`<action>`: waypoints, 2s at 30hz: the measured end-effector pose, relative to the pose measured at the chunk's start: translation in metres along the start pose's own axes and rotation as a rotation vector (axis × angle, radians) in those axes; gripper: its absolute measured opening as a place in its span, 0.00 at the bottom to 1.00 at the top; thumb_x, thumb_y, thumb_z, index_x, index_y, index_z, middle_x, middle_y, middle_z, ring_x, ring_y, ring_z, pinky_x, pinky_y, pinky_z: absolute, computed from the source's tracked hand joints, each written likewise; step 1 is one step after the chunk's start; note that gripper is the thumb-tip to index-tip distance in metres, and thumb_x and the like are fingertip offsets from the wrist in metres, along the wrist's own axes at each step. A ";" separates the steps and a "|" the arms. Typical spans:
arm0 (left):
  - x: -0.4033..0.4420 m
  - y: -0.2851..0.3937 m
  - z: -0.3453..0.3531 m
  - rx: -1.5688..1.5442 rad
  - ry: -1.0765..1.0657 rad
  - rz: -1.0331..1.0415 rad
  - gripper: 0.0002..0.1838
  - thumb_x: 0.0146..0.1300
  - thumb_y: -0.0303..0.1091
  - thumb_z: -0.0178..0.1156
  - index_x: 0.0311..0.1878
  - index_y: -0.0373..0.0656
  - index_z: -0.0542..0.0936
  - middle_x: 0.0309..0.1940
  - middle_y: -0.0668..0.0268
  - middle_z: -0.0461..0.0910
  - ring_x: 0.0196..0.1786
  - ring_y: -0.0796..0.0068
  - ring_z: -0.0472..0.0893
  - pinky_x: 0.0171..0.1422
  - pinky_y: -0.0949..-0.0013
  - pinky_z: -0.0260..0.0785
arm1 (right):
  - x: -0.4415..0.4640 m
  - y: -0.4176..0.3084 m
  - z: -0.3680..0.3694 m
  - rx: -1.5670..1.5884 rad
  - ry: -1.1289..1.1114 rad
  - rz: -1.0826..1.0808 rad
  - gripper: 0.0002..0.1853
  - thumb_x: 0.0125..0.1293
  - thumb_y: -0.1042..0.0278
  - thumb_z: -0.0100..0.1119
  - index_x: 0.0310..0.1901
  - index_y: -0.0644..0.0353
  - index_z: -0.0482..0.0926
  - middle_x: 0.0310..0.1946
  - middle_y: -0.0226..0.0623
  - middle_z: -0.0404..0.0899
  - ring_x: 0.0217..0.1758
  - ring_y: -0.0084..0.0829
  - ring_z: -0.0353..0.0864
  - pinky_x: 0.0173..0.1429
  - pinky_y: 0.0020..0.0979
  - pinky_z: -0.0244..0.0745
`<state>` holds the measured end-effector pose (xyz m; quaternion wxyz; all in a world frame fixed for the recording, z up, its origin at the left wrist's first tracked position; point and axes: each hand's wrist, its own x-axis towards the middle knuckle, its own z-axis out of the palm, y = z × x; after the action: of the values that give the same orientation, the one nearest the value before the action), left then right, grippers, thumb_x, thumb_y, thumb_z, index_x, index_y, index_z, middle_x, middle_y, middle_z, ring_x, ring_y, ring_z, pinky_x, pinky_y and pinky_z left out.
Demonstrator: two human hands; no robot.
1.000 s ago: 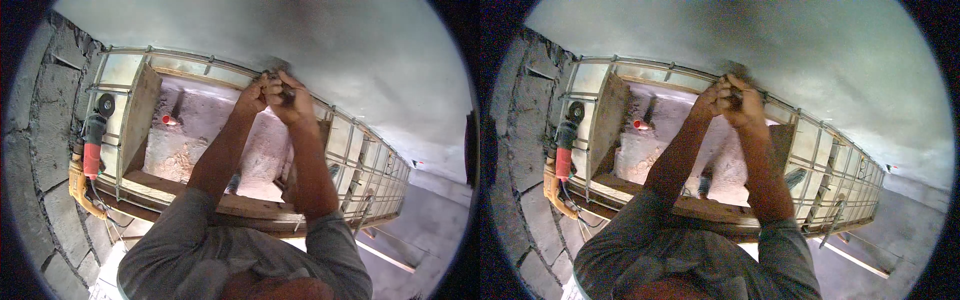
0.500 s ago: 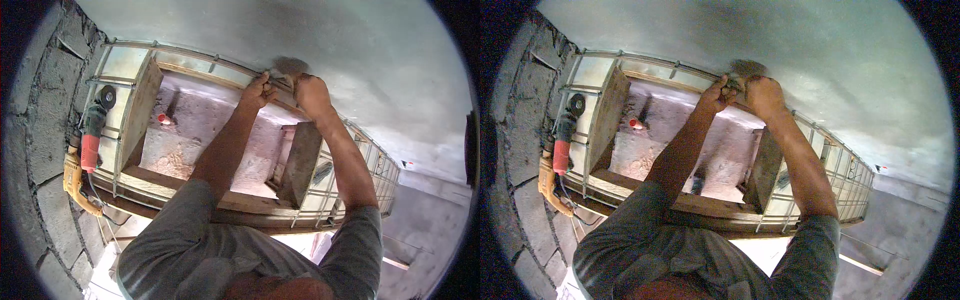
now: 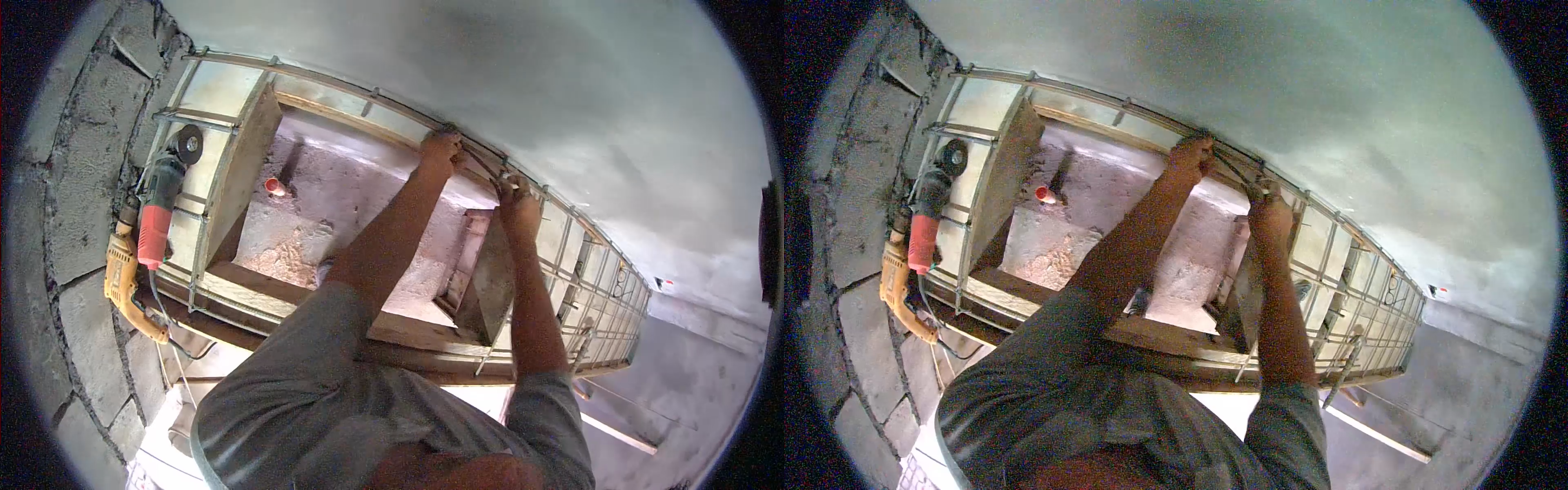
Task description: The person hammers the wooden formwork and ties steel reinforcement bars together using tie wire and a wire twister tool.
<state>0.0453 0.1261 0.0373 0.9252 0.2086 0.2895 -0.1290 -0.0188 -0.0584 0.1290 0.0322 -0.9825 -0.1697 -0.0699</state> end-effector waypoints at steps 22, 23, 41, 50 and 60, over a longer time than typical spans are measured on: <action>-0.050 0.002 -0.027 0.360 -0.196 0.125 0.12 0.54 0.30 0.63 0.41 0.41 0.75 0.31 0.58 0.76 0.36 0.60 0.78 0.36 0.54 0.75 | 0.042 -0.085 -0.060 -0.060 -0.626 0.088 0.14 0.50 0.72 0.52 0.39 0.69 0.77 0.39 0.60 0.79 0.46 0.55 0.79 0.52 0.49 0.74; -0.024 -0.014 -0.040 0.792 -0.013 0.655 0.13 0.53 0.31 0.62 0.43 0.41 0.75 0.35 0.56 0.77 0.40 0.58 0.78 0.41 0.52 0.73 | 0.041 -0.085 -0.059 -0.020 -0.617 0.117 0.14 0.50 0.72 0.52 0.39 0.70 0.76 0.39 0.60 0.79 0.47 0.56 0.79 0.52 0.49 0.74; -0.015 0.053 -0.041 2.141 -0.174 1.408 0.15 0.56 0.44 0.54 0.42 0.49 0.81 0.43 0.58 0.77 0.52 0.58 0.75 0.69 0.49 0.57 | 0.111 -0.108 -0.108 -0.575 -0.550 -0.379 0.10 0.57 0.73 0.52 0.40 0.61 0.80 0.37 0.51 0.81 0.40 0.47 0.83 0.46 0.44 0.78; 0.000 0.059 -0.049 1.903 -0.291 1.624 0.18 0.58 0.52 0.54 0.46 0.54 0.81 0.47 0.64 0.77 0.56 0.62 0.73 0.68 0.49 0.59 | 0.161 -0.054 -0.084 -0.329 -0.746 -0.445 0.13 0.57 0.71 0.55 0.44 0.61 0.81 0.41 0.45 0.82 0.51 0.40 0.79 0.57 0.42 0.72; -0.024 0.071 0.003 1.951 -0.040 0.718 0.27 0.55 0.64 0.58 0.43 0.50 0.82 0.36 0.57 0.82 0.43 0.56 0.82 0.46 0.52 0.73 | 0.016 -0.017 -0.018 1.149 -0.823 0.663 0.15 0.67 0.61 0.57 0.49 0.62 0.77 0.26 0.26 0.71 0.19 0.13 0.60 0.20 0.18 0.53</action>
<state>0.0535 0.1901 0.0757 0.3432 0.9382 -0.0353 -0.0275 -0.0121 -0.0392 0.1502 0.4898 -0.7580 0.1250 0.4122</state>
